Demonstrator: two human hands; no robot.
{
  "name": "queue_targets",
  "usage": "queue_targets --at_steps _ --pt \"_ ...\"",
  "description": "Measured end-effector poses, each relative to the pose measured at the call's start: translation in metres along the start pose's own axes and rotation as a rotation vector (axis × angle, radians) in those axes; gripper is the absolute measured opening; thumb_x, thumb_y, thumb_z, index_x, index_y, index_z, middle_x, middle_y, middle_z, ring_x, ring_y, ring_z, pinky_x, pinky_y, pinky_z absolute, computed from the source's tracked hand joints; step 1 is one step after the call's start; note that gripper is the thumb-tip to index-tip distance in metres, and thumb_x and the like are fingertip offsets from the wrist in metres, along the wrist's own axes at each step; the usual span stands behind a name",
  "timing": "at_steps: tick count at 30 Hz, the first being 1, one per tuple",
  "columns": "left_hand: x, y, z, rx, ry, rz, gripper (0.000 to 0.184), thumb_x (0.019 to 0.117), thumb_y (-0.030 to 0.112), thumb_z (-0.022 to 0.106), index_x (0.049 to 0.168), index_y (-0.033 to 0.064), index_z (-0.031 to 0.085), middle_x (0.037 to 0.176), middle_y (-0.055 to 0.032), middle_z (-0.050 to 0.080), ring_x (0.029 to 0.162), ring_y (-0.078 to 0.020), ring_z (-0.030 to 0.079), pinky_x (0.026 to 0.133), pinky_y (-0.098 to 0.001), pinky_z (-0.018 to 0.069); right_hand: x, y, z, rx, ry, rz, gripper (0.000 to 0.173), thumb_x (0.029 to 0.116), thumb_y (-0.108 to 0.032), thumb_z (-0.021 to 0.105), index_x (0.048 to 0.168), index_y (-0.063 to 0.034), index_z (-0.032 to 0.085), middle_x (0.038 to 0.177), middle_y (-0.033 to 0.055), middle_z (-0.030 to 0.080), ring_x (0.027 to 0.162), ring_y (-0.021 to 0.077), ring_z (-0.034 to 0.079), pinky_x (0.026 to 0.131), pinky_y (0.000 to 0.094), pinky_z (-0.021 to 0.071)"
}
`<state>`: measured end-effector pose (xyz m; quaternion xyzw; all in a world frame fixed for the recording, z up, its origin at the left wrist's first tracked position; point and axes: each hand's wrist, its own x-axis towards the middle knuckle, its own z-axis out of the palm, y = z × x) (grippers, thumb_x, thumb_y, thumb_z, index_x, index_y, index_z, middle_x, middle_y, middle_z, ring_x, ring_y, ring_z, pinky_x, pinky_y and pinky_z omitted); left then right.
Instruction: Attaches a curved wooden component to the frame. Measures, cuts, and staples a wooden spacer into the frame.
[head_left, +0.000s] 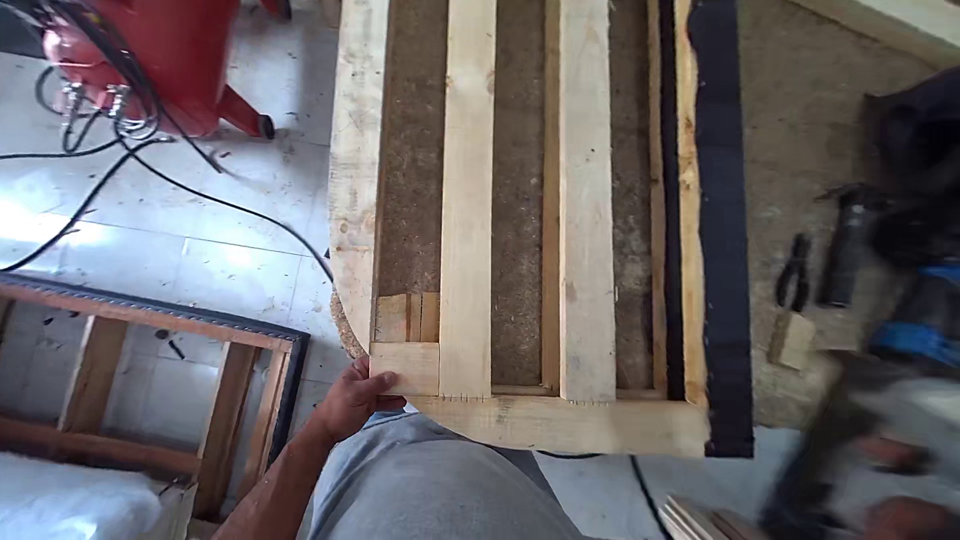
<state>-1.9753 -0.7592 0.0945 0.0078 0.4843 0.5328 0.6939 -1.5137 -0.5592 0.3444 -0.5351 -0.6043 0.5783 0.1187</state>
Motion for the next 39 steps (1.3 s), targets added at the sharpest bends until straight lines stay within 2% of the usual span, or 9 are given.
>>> queue_targets --at_steps 2,5,7,10,13,19,30,36,39 --pt "0.000 0.002 -0.002 0.005 -0.007 -0.030 0.027 0.1007 0.001 0.054 0.126 -0.0040 0.049 0.111 -0.0244 0.071 0.099 -0.0375 0.073 0.090 -0.0542 0.0615 -0.009 -0.003 0.082 0.100 -0.062 0.061 0.039 0.0983 -0.028 0.067 0.134 -0.0136 0.060 0.092 -0.0105 0.069 0.075 0.0052 0.065 0.072 0.0313 0.0581" --pt "0.001 0.008 -0.001 0.010 -0.009 -0.046 0.025 0.0999 -0.001 0.055 0.124 -0.0048 0.049 0.110 -0.0238 0.071 0.097 -0.0366 0.074 0.087 -0.0529 0.0627 -0.005 -0.005 0.196 0.003 -0.068 0.170 0.043 0.0918 -0.029 0.075 0.126 -0.0046 0.064 0.082 0.0002 0.070 0.067 0.0128 0.066 0.063 0.0369 0.0601" --pt "0.001 0.008 -0.002 0.013 -0.005 -0.056 0.025 0.0998 -0.001 0.056 0.123 -0.0044 0.048 0.108 -0.0231 0.071 0.096 -0.0357 0.074 0.086 -0.0512 0.0636 0.005 -0.001 0.246 -0.044 -0.080 0.230 0.042 0.0903 -0.027 0.075 0.125 -0.0050 0.066 0.076 0.0039 0.069 0.062 0.0173 0.067 0.060 0.0404 0.0599" --pt "0.002 0.009 -0.004 0.015 -0.014 -0.069 0.026 0.1000 -0.001 0.057 0.124 -0.0048 0.047 0.108 -0.0232 0.071 0.097 -0.0359 0.074 0.086 -0.0507 0.0635 0.025 0.001 0.289 -0.040 -0.029 0.231 0.040 0.0907 -0.027 0.073 0.126 -0.0105 0.065 0.076 0.0014 0.068 0.057 0.0163 0.064 0.054 0.0385 0.0580" --pt "0.002 0.007 -0.009 0.010 -0.022 -0.069 0.026 0.0997 -0.002 0.059 0.123 -0.0057 0.049 0.109 -0.0242 0.071 0.097 -0.0372 0.074 0.087 -0.0520 0.0633 0.047 -0.002 0.305 -0.074 -0.014 0.206 0.038 0.0926 -0.033 0.069 0.123 -0.0093 0.065 0.079 -0.0020 0.067 0.058 0.0132 0.063 0.052 0.0357 0.0573" --pt "0.004 0.007 -0.010 0.037 -0.026 -0.067 0.029 0.0983 -0.001 0.061 0.124 -0.0065 0.050 0.110 -0.0230 0.071 0.100 -0.0368 0.073 0.088 -0.0523 0.0635 0.069 -0.004 0.313 -0.032 -0.022 0.278 0.041 0.0923 -0.031 0.067 0.125 -0.0064 0.064 0.077 -0.0001 0.065 0.056 0.0148 0.061 0.051 0.0355 0.0557" --pt "0.005 0.008 -0.015 0.053 -0.071 -0.075 0.027 0.0985 0.000 0.061 0.124 -0.0061 0.053 0.112 -0.0218 0.071 0.102 -0.0355 0.073 0.091 -0.0523 0.0624 0.072 -0.005 0.318 -0.031 -0.008 0.274 0.034 0.0931 -0.028 0.066 0.119 -0.0052 0.066 0.074 0.0003 0.064 0.054 0.0145 0.060 0.049 0.0342 0.0543" --pt "0.004 0.010 -0.015 0.035 -0.069 -0.094 0.027 0.0988 -0.001 0.061 0.125 -0.0051 0.055 0.113 -0.0220 0.071 0.103 -0.0366 0.073 0.093 -0.0532 0.0618 0.067 -0.004 0.318 -0.028 -0.012 0.264 0.037 0.0950 -0.032 0.067 0.120 -0.0047 0.065 0.078 0.0003 0.065 0.056 0.0138 0.060 0.049 0.0335 0.0550" --pt "0.003 0.008 -0.017 0.029 -0.069 -0.096 0.027 0.0985 -0.001 0.061 0.124 -0.0043 0.055 0.113 -0.0225 0.071 0.104 -0.0372 0.072 0.093 -0.0537 0.0615 0.061 0.001 0.318 -0.018 -0.012 0.258 0.034 0.0951 -0.033 0.067 0.116 -0.0066 0.066 0.078 0.0008 0.065 0.055 0.0146 0.061 0.049 0.0341 0.0550"
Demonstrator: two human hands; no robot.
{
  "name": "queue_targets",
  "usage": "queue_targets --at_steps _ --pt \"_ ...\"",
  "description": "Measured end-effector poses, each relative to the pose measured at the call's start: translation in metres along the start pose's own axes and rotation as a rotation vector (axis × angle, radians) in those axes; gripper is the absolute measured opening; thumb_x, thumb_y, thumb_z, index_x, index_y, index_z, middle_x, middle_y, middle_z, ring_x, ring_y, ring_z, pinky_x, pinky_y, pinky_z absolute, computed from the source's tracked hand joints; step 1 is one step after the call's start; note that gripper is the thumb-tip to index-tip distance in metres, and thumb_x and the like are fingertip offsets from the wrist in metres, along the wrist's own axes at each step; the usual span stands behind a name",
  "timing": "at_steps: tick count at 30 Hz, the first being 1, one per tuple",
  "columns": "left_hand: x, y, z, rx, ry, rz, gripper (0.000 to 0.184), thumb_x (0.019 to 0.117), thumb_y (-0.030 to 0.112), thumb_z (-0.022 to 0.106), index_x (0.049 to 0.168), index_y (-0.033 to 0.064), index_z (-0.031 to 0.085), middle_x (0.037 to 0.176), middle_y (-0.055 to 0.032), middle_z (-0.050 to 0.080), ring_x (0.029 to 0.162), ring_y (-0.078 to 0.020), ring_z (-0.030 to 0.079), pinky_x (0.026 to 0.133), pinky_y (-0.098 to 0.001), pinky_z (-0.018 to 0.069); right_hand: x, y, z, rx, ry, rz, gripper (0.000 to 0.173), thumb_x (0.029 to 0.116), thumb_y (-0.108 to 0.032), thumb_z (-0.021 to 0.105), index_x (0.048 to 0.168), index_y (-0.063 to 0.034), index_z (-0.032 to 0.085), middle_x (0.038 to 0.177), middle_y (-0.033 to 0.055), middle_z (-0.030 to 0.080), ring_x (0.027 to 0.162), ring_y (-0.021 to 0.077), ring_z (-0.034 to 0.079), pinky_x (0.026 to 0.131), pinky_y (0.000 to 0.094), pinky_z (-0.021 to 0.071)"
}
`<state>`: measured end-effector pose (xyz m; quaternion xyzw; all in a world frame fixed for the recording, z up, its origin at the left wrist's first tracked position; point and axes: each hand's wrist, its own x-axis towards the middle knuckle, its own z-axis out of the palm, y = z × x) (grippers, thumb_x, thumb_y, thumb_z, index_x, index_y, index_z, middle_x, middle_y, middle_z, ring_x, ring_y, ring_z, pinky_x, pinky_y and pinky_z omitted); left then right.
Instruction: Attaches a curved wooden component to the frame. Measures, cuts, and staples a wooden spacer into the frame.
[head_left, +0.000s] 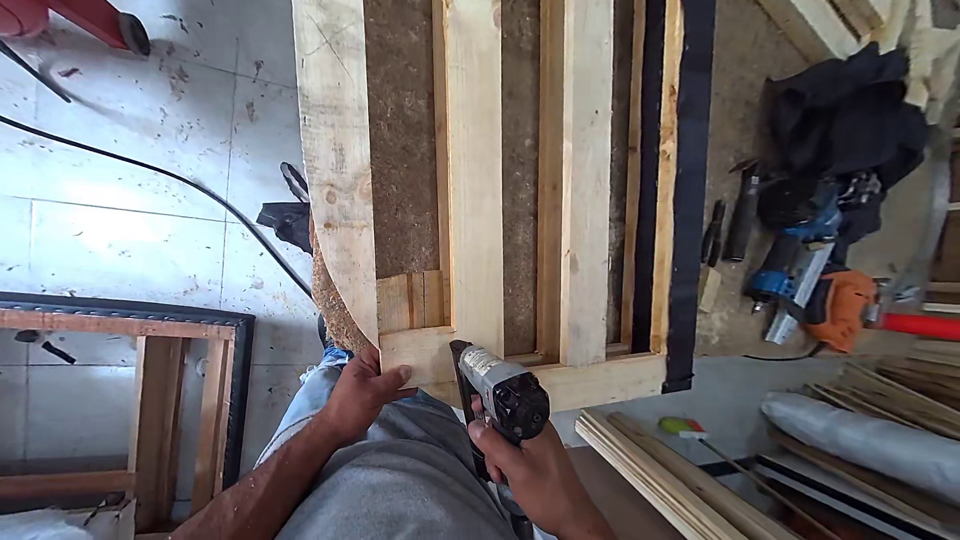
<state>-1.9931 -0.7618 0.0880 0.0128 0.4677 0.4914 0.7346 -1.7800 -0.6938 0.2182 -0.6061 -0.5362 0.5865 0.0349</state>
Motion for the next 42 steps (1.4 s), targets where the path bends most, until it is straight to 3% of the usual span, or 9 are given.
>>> queue_targets --at_steps 3,13,21,25,30,32,34,38,42 --pt "0.000 -0.001 -0.002 -0.002 -0.008 -0.005 0.027 0.0984 -0.001 0.061 0.125 -0.0038 0.055 0.114 -0.0226 0.071 0.104 -0.0372 0.072 0.094 -0.0535 0.0611 -0.005 0.004 0.001 -0.016 -0.004 0.011 0.040 0.0947 -0.036 0.068 0.122 -0.0062 0.065 0.081 0.0006 0.067 0.057 0.0145 0.062 0.050 0.0346 0.0559" --pt "0.002 -0.004 -0.008 -0.020 -0.023 -0.016 0.026 0.0965 -0.001 0.064 0.122 -0.0020 0.056 0.113 -0.0231 0.071 0.104 -0.0384 0.072 0.093 -0.0551 0.0606 -0.021 0.020 0.003 -0.021 0.013 0.016 0.036 0.0951 -0.039 0.069 0.116 -0.0099 0.067 0.079 -0.0004 0.067 0.056 0.0143 0.062 0.050 0.0355 0.0558" --pt "0.002 -0.003 -0.009 0.000 -0.055 0.002 0.027 0.0988 -0.001 0.061 0.125 -0.0003 0.055 0.116 -0.0212 0.070 0.106 -0.0375 0.071 0.094 -0.0559 0.0601 -0.028 0.027 0.007 -0.038 0.033 -0.001 0.040 0.0961 -0.042 0.068 0.120 -0.0091 0.067 0.082 0.0000 0.068 0.059 0.0142 0.063 0.052 0.0367 0.0570" --pt "0.002 -0.002 -0.009 -0.009 -0.056 -0.003 0.027 0.0988 -0.001 0.060 0.125 0.0005 0.056 0.115 -0.0208 0.071 0.106 -0.0367 0.071 0.094 -0.0558 0.0597 -0.033 0.032 0.004 -0.058 0.019 0.021 0.035 0.0950 -0.042 0.068 0.113 -0.0119 0.068 0.078 -0.0011 0.067 0.057 0.0139 0.062 0.051 0.0363 0.0561" --pt "0.002 -0.001 -0.007 0.005 -0.052 0.008 0.026 0.0997 -0.001 0.059 0.125 0.0011 0.055 0.116 -0.0190 0.071 0.105 -0.0348 0.072 0.093 -0.0536 0.0604 -0.044 0.021 -0.014 -0.362 -0.077 -0.067 0.045 0.0905 -0.048 0.071 0.115 -0.0103 0.068 0.086 -0.0012 0.071 0.075 0.0073 0.069 0.069 0.0344 0.0607" --pt "0.001 -0.004 -0.009 0.011 -0.060 0.025 0.025 0.1019 0.001 0.057 0.126 0.0022 0.054 0.116 -0.0176 0.071 0.106 -0.0334 0.072 0.094 -0.0525 0.0603 -0.041 0.000 -0.022 -0.531 -0.208 -0.060 0.053 0.0849 -0.049 0.077 0.124 -0.0136 0.066 0.092 0.0030 0.074 0.085 0.0133 0.073 0.075 0.0425 0.0617" --pt "0.001 -0.007 -0.010 0.010 -0.065 0.051 0.024 0.1027 0.004 0.057 0.126 0.0024 0.054 0.117 -0.0175 0.071 0.106 -0.0334 0.072 0.094 -0.0525 0.0605 -0.029 -0.019 -0.024 -0.672 -0.340 0.011 0.064 0.0804 -0.052 0.077 0.133 -0.0188 0.062 0.092 0.0065 0.073 0.087 0.0236 0.073 0.072 0.0535 0.0590" --pt "0.003 -0.016 -0.009 0.057 -0.039 0.141 0.023 0.1020 0.008 0.058 0.124 0.0014 0.056 0.112 -0.0172 0.072 0.100 -0.0309 0.074 0.090 -0.0489 0.0622 0.004 -0.029 -0.029 -0.840 -0.451 -0.023 0.061 0.0850 -0.057 0.068 0.132 -0.0186 0.061 0.093 0.0081 0.072 0.088 0.0281 0.072 0.072 0.0557 0.0577" --pt "0.004 -0.022 -0.010 0.064 -0.033 0.207 0.022 0.1011 0.010 0.059 0.121 0.0013 0.059 0.109 -0.0168 0.073 0.098 -0.0286 0.074 0.089 -0.0465 0.0618 0.028 -0.038 -0.031 -0.948 -0.610 -0.032 0.065 0.0786 -0.043 0.077 0.136 -0.0206 0.057 0.091 0.0126 0.071 0.086 0.0365 0.071 0.069 0.0616 0.0555"
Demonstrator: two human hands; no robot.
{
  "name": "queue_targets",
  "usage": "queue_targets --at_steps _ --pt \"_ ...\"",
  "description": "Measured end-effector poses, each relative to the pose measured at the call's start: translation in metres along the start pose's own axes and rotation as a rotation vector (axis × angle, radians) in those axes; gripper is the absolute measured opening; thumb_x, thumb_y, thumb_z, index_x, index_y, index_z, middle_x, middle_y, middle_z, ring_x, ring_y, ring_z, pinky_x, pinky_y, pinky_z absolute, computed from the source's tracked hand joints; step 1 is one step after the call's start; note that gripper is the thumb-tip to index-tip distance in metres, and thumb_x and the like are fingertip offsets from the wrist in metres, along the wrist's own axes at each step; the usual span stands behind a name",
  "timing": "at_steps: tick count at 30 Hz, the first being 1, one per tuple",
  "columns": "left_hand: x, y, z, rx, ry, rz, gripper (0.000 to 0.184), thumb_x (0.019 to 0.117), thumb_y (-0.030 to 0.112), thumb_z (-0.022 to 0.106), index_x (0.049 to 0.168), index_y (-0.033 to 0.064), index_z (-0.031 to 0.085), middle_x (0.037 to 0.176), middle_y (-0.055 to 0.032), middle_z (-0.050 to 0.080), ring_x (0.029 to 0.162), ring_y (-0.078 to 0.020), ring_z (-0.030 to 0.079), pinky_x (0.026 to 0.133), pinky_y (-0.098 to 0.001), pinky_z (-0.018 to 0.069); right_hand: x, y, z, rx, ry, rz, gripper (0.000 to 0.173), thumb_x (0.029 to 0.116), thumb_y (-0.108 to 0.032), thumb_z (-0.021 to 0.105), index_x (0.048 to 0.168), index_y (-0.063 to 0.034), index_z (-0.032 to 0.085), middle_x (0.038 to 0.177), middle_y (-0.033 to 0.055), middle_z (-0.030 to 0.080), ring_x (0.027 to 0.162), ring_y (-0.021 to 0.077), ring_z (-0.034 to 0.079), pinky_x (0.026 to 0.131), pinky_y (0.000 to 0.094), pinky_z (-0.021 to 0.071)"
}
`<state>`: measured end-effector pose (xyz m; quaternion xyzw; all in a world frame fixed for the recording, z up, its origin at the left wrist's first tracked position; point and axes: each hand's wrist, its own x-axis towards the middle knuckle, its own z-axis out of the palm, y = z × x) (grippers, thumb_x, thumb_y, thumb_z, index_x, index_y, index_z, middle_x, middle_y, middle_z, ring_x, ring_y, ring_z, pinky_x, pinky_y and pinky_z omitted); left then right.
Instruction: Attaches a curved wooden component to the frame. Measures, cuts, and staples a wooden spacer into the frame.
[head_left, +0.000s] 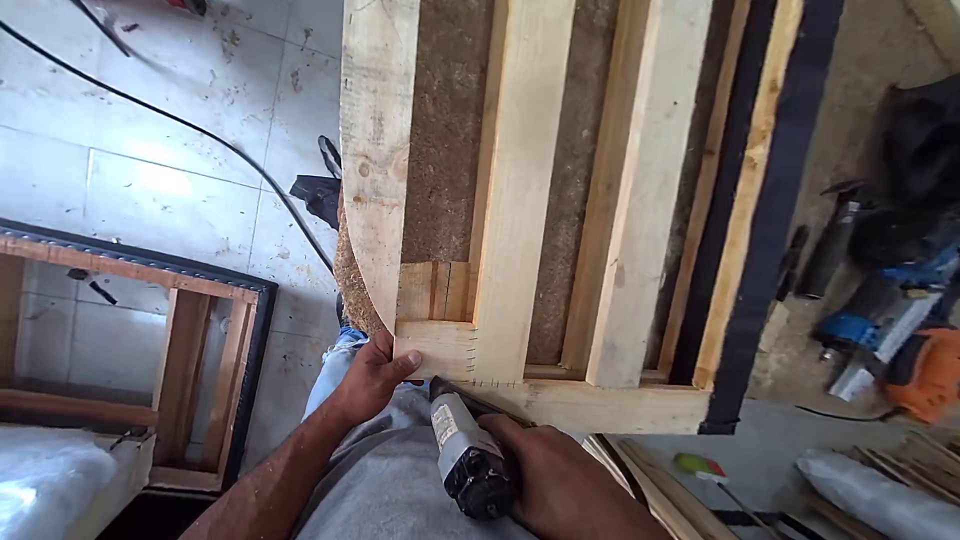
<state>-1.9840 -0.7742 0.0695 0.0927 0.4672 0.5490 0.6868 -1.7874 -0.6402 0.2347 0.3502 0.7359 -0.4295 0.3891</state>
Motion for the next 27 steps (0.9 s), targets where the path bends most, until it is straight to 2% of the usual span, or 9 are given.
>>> queue_targets --at_steps 4,8,12,27 --pt "0.001 -0.003 -0.003 0.004 -0.010 0.013 0.021 0.1002 0.013 0.062 0.118 0.0020 0.062 0.106 -0.0167 0.074 0.094 -0.0267 0.074 0.087 -0.0445 0.0619 0.004 0.002 -0.009 -0.045 -0.051 -0.001 0.061 0.0810 -0.043 0.074 0.135 -0.0208 0.057 0.089 0.0129 0.070 0.084 0.0374 0.071 0.067 0.0612 0.0550" --pt "0.000 -0.001 -0.002 -0.016 -0.005 -0.007 0.020 0.1001 0.010 0.061 0.119 0.0030 0.061 0.105 -0.0143 0.074 0.094 -0.0247 0.074 0.086 -0.0429 0.0620 0.002 0.006 -0.015 -0.091 -0.054 -0.011 0.054 0.0864 -0.039 0.069 0.135 -0.0199 0.057 0.084 0.0133 0.069 0.080 0.0383 0.071 0.064 0.0601 0.0545" --pt "0.000 0.000 0.000 -0.029 -0.006 -0.007 0.020 0.1001 0.009 0.062 0.120 0.0038 0.062 0.105 -0.0141 0.074 0.093 -0.0243 0.074 0.085 -0.0418 0.0624 0.001 0.009 -0.018 -0.117 -0.054 -0.025 0.053 0.0888 -0.042 0.067 0.136 -0.0192 0.056 0.083 0.0133 0.069 0.079 0.0383 0.071 0.064 0.0598 0.0546" --pt "0.000 -0.002 0.001 -0.040 0.018 0.003 0.018 0.0993 0.009 0.063 0.117 0.0034 0.062 0.103 -0.0152 0.074 0.090 -0.0244 0.074 0.083 -0.0401 0.0626 0.007 -0.016 -0.044 -0.319 -0.230 0.074 0.054 0.0846 -0.041 0.069 0.130 -0.0157 0.055 0.086 0.0137 0.068 0.083 0.0382 0.070 0.065 0.0577 0.0542"
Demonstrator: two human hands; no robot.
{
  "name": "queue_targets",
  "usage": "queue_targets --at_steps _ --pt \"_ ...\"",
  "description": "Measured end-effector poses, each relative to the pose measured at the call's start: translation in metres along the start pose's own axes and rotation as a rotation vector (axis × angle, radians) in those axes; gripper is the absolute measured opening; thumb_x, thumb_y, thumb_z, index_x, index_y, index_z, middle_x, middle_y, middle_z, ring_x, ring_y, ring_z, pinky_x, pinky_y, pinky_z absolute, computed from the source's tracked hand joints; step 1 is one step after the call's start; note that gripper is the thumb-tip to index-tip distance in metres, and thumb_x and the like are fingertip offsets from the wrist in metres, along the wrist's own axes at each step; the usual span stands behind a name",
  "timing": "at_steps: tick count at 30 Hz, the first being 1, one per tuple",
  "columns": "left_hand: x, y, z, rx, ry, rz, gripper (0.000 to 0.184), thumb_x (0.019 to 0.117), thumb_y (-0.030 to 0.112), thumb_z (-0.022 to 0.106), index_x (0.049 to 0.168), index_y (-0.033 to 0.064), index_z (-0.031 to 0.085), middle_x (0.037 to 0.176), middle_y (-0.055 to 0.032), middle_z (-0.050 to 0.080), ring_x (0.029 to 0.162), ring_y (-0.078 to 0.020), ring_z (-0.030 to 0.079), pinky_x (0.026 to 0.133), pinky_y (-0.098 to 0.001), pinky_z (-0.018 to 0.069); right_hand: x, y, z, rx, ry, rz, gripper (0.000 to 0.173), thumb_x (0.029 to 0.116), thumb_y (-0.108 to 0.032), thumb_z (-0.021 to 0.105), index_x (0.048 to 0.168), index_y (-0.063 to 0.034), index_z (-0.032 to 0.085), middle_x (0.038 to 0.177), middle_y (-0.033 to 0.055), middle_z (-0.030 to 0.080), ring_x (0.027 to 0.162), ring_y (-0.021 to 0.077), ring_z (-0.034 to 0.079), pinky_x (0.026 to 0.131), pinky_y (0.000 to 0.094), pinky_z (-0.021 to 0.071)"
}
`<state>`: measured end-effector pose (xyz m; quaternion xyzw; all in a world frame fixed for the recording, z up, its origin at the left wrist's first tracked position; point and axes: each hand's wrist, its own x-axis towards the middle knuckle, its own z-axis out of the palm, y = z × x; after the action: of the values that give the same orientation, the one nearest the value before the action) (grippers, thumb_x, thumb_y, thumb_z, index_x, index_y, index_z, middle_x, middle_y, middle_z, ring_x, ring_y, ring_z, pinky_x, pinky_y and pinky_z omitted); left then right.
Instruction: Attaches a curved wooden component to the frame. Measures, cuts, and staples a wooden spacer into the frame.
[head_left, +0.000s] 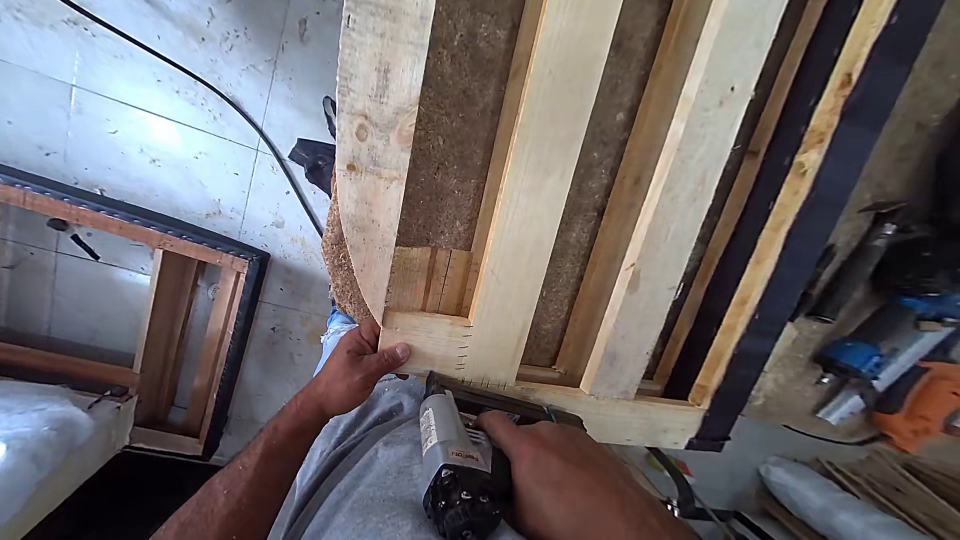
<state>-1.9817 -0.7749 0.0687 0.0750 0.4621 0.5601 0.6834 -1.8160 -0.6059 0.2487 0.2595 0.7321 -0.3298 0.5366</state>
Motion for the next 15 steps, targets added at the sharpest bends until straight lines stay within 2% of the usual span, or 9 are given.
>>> queue_targets --at_steps 4,7,10,14,15 --pt "0.000 0.000 0.001 -0.002 0.006 0.012 0.020 0.0988 0.008 0.063 0.118 0.0033 0.063 0.103 -0.0154 0.074 0.090 -0.0247 0.074 0.082 -0.0401 0.0631 0.000 -0.002 0.000 -0.005 -0.006 0.023 0.044 0.0867 -0.034 0.066 0.124 -0.0137 0.055 0.084 0.0132 0.066 0.082 0.0374 0.070 0.064 0.0560 0.0538" --pt "0.000 0.001 0.001 -0.002 0.006 0.017 0.018 0.0986 0.008 0.064 0.116 0.0037 0.063 0.102 -0.0151 0.074 0.090 -0.0246 0.074 0.081 -0.0400 0.0630 0.000 0.005 0.006 0.015 0.027 0.005 0.052 0.0860 -0.036 0.068 0.132 -0.0162 0.055 0.084 0.0132 0.068 0.081 0.0379 0.071 0.064 0.0566 0.0546" --pt "-0.001 0.001 0.002 0.004 0.032 0.012 0.019 0.0978 0.007 0.064 0.116 0.0035 0.063 0.101 -0.0147 0.074 0.089 -0.0243 0.074 0.080 -0.0408 0.0632 -0.001 0.008 0.006 0.018 0.023 0.005 0.046 0.0858 -0.037 0.068 0.124 -0.0144 0.056 0.083 0.0130 0.067 0.081 0.0379 0.070 0.063 0.0566 0.0541" --pt "0.000 0.000 0.001 -0.002 0.023 0.037 0.015 0.0982 0.008 0.064 0.113 0.0041 0.065 0.099 -0.0140 0.075 0.086 -0.0222 0.074 0.078 -0.0381 0.0630 -0.003 0.014 0.007 0.054 0.016 -0.011 0.059 0.0831 -0.042 0.072 0.134 -0.0164 0.055 0.086 0.0137 0.069 0.082 0.0380 0.071 0.065 0.0578 0.0547" --pt "0.000 -0.001 0.001 -0.012 0.016 0.043 0.015 0.0979 0.008 0.064 0.112 0.0044 0.065 0.099 -0.0139 0.075 0.086 -0.0219 0.074 0.078 -0.0378 0.0630 -0.003 0.016 0.009 0.050 0.025 -0.013 0.057 0.0833 -0.044 0.071 0.131 -0.0157 0.056 0.085 0.0136 0.068 0.082 0.0378 0.070 0.064 0.0573 0.0546"
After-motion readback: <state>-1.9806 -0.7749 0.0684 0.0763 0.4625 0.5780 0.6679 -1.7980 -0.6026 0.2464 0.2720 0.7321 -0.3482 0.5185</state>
